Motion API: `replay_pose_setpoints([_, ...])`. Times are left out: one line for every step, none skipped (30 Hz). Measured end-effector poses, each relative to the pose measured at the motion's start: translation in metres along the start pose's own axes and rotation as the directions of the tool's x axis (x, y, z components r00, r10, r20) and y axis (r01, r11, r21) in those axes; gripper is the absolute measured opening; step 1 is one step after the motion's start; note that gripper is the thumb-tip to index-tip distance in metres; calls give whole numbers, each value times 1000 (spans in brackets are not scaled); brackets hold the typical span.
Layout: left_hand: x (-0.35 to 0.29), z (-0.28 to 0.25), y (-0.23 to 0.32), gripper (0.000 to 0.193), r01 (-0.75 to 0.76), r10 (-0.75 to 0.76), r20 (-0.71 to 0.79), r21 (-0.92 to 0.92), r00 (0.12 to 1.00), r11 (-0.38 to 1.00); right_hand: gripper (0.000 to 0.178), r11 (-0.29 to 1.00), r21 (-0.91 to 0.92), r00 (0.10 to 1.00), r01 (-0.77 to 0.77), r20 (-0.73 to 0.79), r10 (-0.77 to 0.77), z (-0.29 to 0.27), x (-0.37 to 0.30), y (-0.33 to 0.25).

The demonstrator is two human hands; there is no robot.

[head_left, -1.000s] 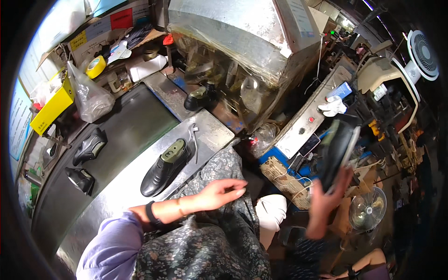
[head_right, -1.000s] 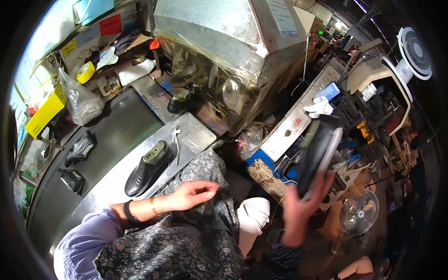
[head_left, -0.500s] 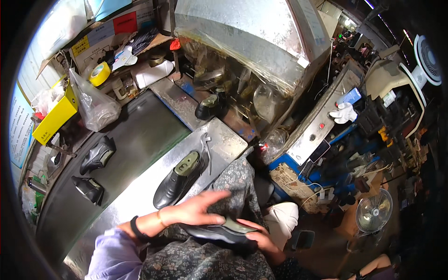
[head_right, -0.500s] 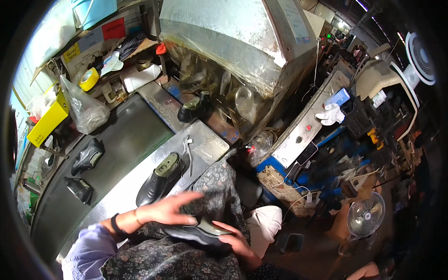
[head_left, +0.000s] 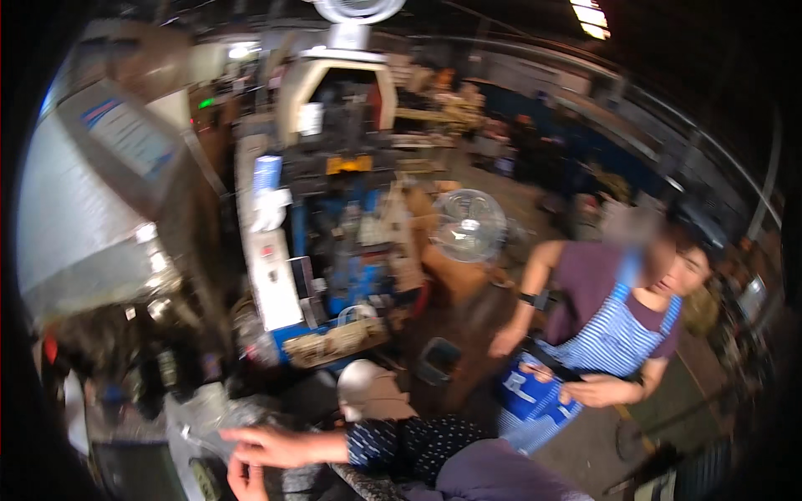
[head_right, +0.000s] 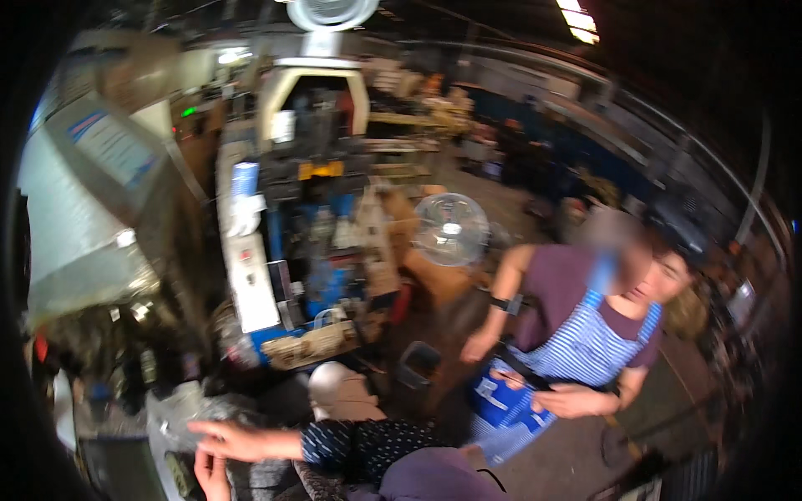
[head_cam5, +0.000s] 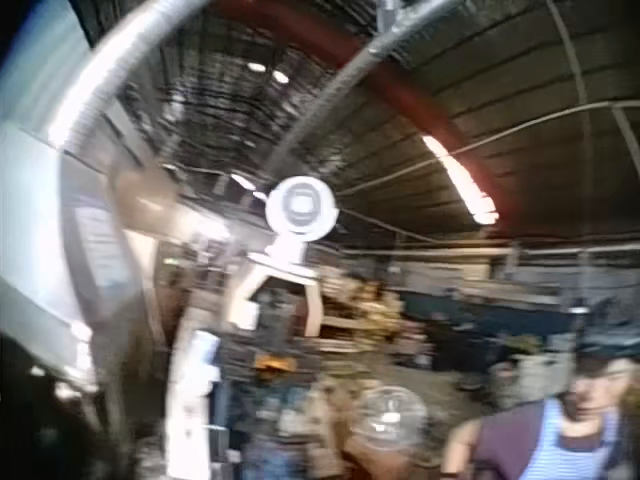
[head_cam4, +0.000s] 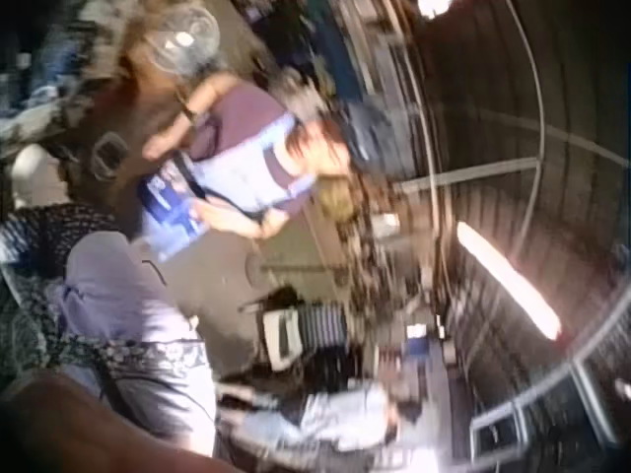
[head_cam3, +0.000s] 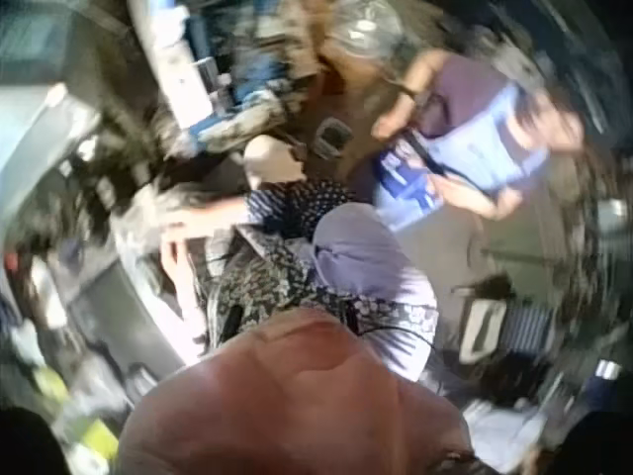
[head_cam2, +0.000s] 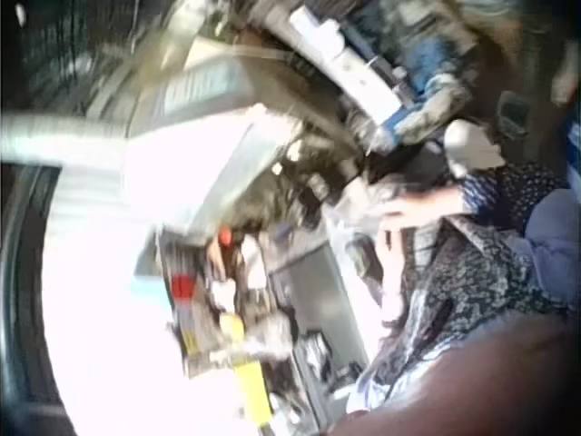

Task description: The worker operates a toe-lasting machine to shape and attach shoe uppers to lasts.

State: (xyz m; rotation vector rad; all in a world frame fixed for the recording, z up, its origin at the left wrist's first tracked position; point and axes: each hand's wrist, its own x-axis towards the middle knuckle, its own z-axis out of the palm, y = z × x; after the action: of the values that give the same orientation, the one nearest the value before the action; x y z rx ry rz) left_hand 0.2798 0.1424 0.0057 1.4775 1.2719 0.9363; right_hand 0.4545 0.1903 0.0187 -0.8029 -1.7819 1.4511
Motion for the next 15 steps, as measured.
replay_pose_setpoints([7,18,-13,27,-160,123,145,286,982,945,49,954,-281,983,102,-116,-139,-3,-38,17])
replay_pose_setpoints([23,37,-50,26,-377,306,297,220,904,900,47,822,-547,942,159,-164,-292,-1,-72,42])
replay_pose_setpoints([33,59,-46,26,-498,296,500,339,814,798,46,906,-422,966,14,-227,-120,-9,-105,54])
replay_pose_setpoints([36,80,-46,26,-517,181,654,367,735,774,45,956,-266,966,-121,-252,52,-13,-136,64])
replay_pose_setpoints([37,99,-53,28,-642,-10,799,490,601,590,41,947,-252,935,-201,-338,108,-11,-164,75])
replay_pose_setpoints([38,115,-58,29,-833,547,765,-24,340,553,38,935,-225,894,-275,-418,162,-9,-189,82])
replay_pose_setpoints([29,127,-54,29,-811,317,871,141,374,568,38,937,-211,885,-278,-435,165,-5,-204,87])
replay_pose_setpoints([19,138,-50,30,-784,65,911,312,407,537,39,884,-283,866,-371,-448,220,1,-215,93])
replay_pose_setpoints([17,143,-64,32,-837,39,928,317,372,446,40,823,-345,845,-452,-460,271,12,-219,99])
replay_pose_setpoints([15,150,-71,34,-883,16,941,312,338,352,40,831,-330,844,-448,-462,272,13,-219,100])
replay_pose_setpoints([10,146,-78,36,-912,85,936,306,340,274,41,810,-351,849,-470,-430,307,11,-216,102])
replay_pose_setpoints([8,145,-62,36,-911,75,938,308,340,273,41,784,-378,850,-493,-401,342,4,-214,99])
replay_pose_setpoints([6,144,-31,40,-769,-106,887,445,450,460,48,737,-422,845,-528,-351,404,1,-211,92])
replay_pose_setpoints([4,141,-14,53,-566,-301,807,576,508,590,48,742,-419,849,-522,-343,403,3,-210,96])
replay_pose_setpoints([2,137,-40,34,-904,471,815,143,338,403,47,774,-419,874,-476,-326,360,3,-210,101])
